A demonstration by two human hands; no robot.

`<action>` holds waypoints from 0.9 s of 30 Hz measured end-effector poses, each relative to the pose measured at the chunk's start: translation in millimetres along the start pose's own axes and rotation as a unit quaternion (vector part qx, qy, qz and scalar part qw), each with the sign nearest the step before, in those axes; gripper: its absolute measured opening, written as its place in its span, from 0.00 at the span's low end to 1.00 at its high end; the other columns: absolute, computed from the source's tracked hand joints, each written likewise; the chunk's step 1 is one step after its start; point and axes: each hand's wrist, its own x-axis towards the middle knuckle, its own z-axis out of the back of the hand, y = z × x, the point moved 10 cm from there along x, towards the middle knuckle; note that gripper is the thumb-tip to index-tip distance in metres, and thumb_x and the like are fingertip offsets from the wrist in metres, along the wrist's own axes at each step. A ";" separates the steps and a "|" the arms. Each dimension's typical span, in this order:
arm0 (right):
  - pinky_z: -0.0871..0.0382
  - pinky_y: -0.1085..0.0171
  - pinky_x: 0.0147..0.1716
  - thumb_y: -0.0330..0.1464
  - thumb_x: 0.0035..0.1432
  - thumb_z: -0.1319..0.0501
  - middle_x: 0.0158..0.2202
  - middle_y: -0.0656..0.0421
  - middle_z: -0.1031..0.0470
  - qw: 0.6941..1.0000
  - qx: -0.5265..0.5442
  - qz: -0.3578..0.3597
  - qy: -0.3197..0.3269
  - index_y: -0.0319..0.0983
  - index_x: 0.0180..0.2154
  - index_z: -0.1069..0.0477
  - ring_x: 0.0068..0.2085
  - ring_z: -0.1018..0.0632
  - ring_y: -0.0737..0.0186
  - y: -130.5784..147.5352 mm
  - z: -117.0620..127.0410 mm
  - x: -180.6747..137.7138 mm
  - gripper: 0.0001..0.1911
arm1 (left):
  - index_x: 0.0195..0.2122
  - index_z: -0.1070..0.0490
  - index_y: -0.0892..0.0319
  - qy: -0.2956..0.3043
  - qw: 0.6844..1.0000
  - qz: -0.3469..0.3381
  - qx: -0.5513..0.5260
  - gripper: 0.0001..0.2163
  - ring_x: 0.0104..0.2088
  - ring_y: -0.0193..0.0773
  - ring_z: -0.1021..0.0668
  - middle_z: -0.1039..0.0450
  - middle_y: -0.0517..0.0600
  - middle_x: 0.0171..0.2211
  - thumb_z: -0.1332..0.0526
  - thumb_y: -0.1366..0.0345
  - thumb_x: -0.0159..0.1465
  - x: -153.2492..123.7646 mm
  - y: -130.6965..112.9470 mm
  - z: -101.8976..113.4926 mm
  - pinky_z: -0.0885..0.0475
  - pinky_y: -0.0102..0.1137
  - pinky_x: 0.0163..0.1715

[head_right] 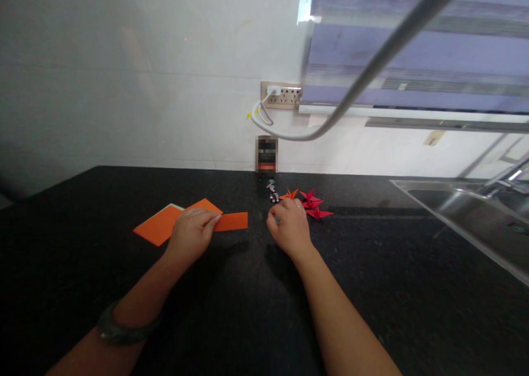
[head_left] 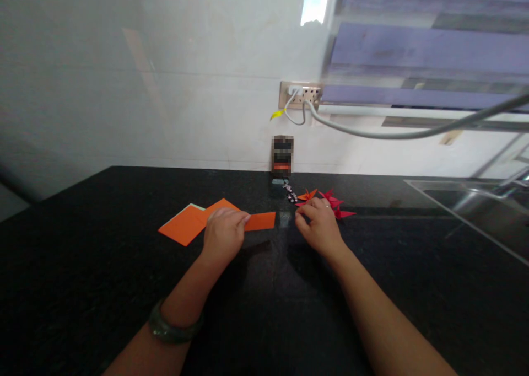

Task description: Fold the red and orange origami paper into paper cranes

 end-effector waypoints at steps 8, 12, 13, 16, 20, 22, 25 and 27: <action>0.36 0.64 0.32 0.31 0.52 0.43 0.26 0.59 0.31 0.969 0.245 -0.029 0.014 0.38 0.27 0.31 0.31 0.29 0.64 16.0 -21.6 -7.6 0.04 | 0.31 0.26 0.59 0.085 0.966 0.116 -0.214 0.13 0.33 0.39 0.25 0.24 0.50 0.30 0.48 0.61 0.58 -9.1 8.1 -31.9 0.33 0.31 0.33; 0.35 0.62 0.34 0.29 0.53 0.43 0.27 0.58 0.30 0.976 0.202 -0.004 -0.077 0.38 0.26 0.31 0.32 0.29 0.62 19.6 -3.2 -10.5 0.05 | 0.43 0.31 0.61 -0.045 0.939 0.222 -0.257 0.18 0.39 0.41 0.26 0.27 0.55 0.39 0.41 0.57 0.53 -12.9 35.6 -18.9 0.33 0.34 0.39; 0.35 0.61 0.35 0.28 0.53 0.43 0.28 0.57 0.30 0.979 0.180 0.019 -0.098 0.38 0.27 0.30 0.33 0.30 0.62 24.0 3.2 -11.6 0.04 | 0.43 0.32 0.62 -0.062 0.926 0.254 -0.273 0.21 0.38 0.42 0.26 0.28 0.56 0.40 0.40 0.56 0.51 -15.3 41.4 -18.2 0.33 0.34 0.39; 0.35 0.60 0.37 0.27 0.53 0.43 0.30 0.56 0.29 0.981 0.130 0.094 -0.106 0.38 0.30 0.29 0.35 0.31 0.61 44.9 13.4 -14.9 0.05 | 0.33 0.30 0.65 0.049 0.835 0.346 -0.424 0.20 0.30 0.40 0.25 0.27 0.57 0.30 0.46 0.50 0.54 -24.1 37.9 -50.3 0.31 0.34 0.32; 0.36 0.60 0.38 0.27 0.54 0.44 0.34 0.56 0.28 0.974 0.114 0.193 -0.017 0.39 0.32 0.28 0.38 0.32 0.59 82.4 7.3 -21.1 0.06 | 0.31 0.31 0.64 0.131 0.654 0.387 -0.636 0.15 0.27 0.36 0.24 0.26 0.54 0.27 0.46 0.56 0.58 -34.6 8.7 -75.1 0.31 0.31 0.29; 0.36 0.60 0.39 0.27 0.54 0.45 0.35 0.56 0.28 0.967 0.119 0.226 0.021 0.39 0.31 0.29 0.40 0.32 0.59 96.5 4.0 -24.7 0.07 | 0.30 0.32 0.64 0.108 0.618 0.372 -0.684 0.06 0.25 0.33 0.25 0.26 0.52 0.26 0.44 0.66 0.57 -32.3 4.7 -72.5 0.31 0.28 0.28; 0.37 0.61 0.42 0.26 0.54 0.45 0.35 0.57 0.27 0.955 0.136 0.250 0.083 0.38 0.33 0.29 0.42 0.32 0.59 108.0 -4.7 -28.5 0.07 | 0.27 0.32 0.64 0.101 0.596 0.355 -0.713 0.03 0.23 0.32 0.25 0.27 0.51 0.24 0.44 0.72 0.55 -30.5 1.7 -71.6 0.32 0.26 0.25; 0.38 0.61 0.42 0.25 0.54 0.46 0.35 0.56 0.27 0.950 0.150 0.248 0.116 0.38 0.34 0.30 0.41 0.32 0.60 109.3 -11.1 -29.9 0.07 | 0.26 0.33 0.64 0.110 0.593 0.343 -0.720 0.03 0.23 0.32 0.26 0.28 0.50 0.22 0.44 0.72 0.55 -29.5 -1.4 -72.0 0.33 0.26 0.24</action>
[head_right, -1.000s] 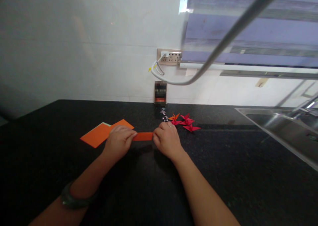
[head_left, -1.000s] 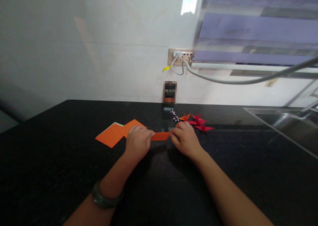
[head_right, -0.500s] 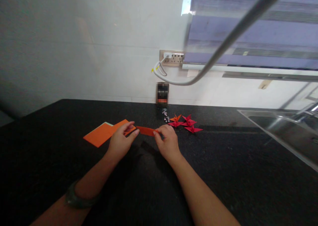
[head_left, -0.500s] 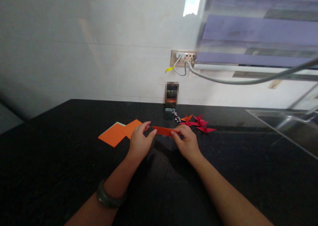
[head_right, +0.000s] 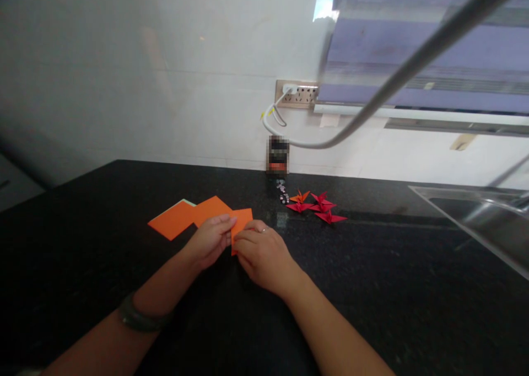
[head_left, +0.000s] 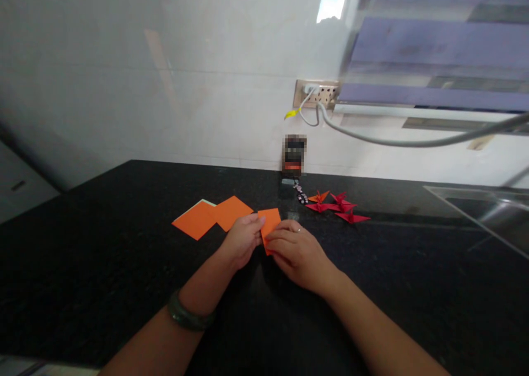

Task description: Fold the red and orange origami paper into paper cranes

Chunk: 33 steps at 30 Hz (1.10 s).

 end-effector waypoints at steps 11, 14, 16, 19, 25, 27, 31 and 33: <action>0.37 0.65 0.31 0.29 0.52 0.42 0.27 0.57 0.28 0.967 0.022 -0.228 -0.114 0.38 0.31 0.30 0.30 0.30 0.62 -58.0 8.2 -17.9 0.03 | 0.33 0.31 0.65 0.099 0.993 0.031 0.055 0.09 0.31 0.35 0.24 0.26 0.54 0.31 0.44 0.64 0.58 -1.9 15.0 -16.0 0.31 0.32 0.35; 0.37 0.64 0.31 0.30 0.51 0.40 0.27 0.57 0.29 0.963 0.021 -0.230 -0.140 0.38 0.29 0.30 0.31 0.31 0.61 -61.0 13.1 -19.2 0.02 | 0.36 0.30 0.65 0.109 0.990 0.034 0.080 0.12 0.31 0.35 0.25 0.26 0.55 0.33 0.45 0.61 0.59 -4.6 16.3 -20.2 0.31 0.32 0.35; 0.37 0.64 0.32 0.30 0.51 0.41 0.27 0.57 0.30 0.961 0.021 -0.231 -0.149 0.38 0.28 0.31 0.31 0.31 0.61 -61.3 15.3 -19.6 0.02 | 0.38 0.30 0.65 0.130 0.985 0.026 0.107 0.14 0.34 0.37 0.25 0.26 0.56 0.36 0.43 0.59 0.57 -7.4 14.8 -26.4 0.31 0.33 0.37; 0.37 0.64 0.32 0.29 0.53 0.43 0.27 0.57 0.31 0.959 0.031 -0.235 -0.159 0.38 0.27 0.32 0.32 0.30 0.61 -61.2 17.7 -20.6 0.04 | 0.40 0.30 0.65 0.145 0.978 0.016 0.152 0.16 0.38 0.38 0.26 0.27 0.56 0.39 0.40 0.60 0.55 -10.1 12.6 -31.8 0.32 0.34 0.40; 0.36 0.65 0.29 0.29 0.55 0.47 0.27 0.58 0.30 0.945 0.069 -0.266 -0.177 0.38 0.26 0.33 0.30 0.30 0.63 -66.9 19.1 -24.9 0.07 | 0.37 0.29 0.65 0.133 0.970 0.006 0.202 0.14 0.36 0.37 0.25 0.27 0.54 0.35 0.40 0.60 0.54 -9.1 14.8 -30.5 0.32 0.31 0.37; 0.37 0.66 0.28 0.29 0.55 0.47 0.26 0.58 0.30 0.942 0.076 -0.276 -0.174 0.38 0.27 0.33 0.29 0.29 0.64 -69.0 17.3 -25.1 0.07 | 0.36 0.29 0.65 0.140 0.967 -0.004 0.212 0.14 0.35 0.36 0.26 0.27 0.53 0.34 0.40 0.59 0.54 -8.7 16.0 -31.2 0.32 0.31 0.36; 0.38 0.67 0.26 0.29 0.55 0.49 0.24 0.59 0.31 0.940 0.083 -0.284 -0.168 0.39 0.26 0.35 0.26 0.30 0.65 -69.3 15.0 -24.8 0.08 | 0.35 0.29 0.65 0.140 0.963 -0.023 0.229 0.15 0.34 0.36 0.26 0.27 0.53 0.33 0.41 0.57 0.54 -7.7 15.8 -31.0 0.31 0.31 0.35; 0.39 0.68 0.24 0.30 0.55 0.49 0.23 0.60 0.31 0.939 0.081 -0.287 -0.169 0.39 0.26 0.35 0.25 0.31 0.66 -68.6 15.0 -25.6 0.08 | 0.34 0.29 0.65 0.127 0.963 -0.029 0.237 0.15 0.32 0.36 0.26 0.27 0.52 0.31 0.41 0.57 0.54 -6.8 14.4 -29.4 0.31 0.30 0.34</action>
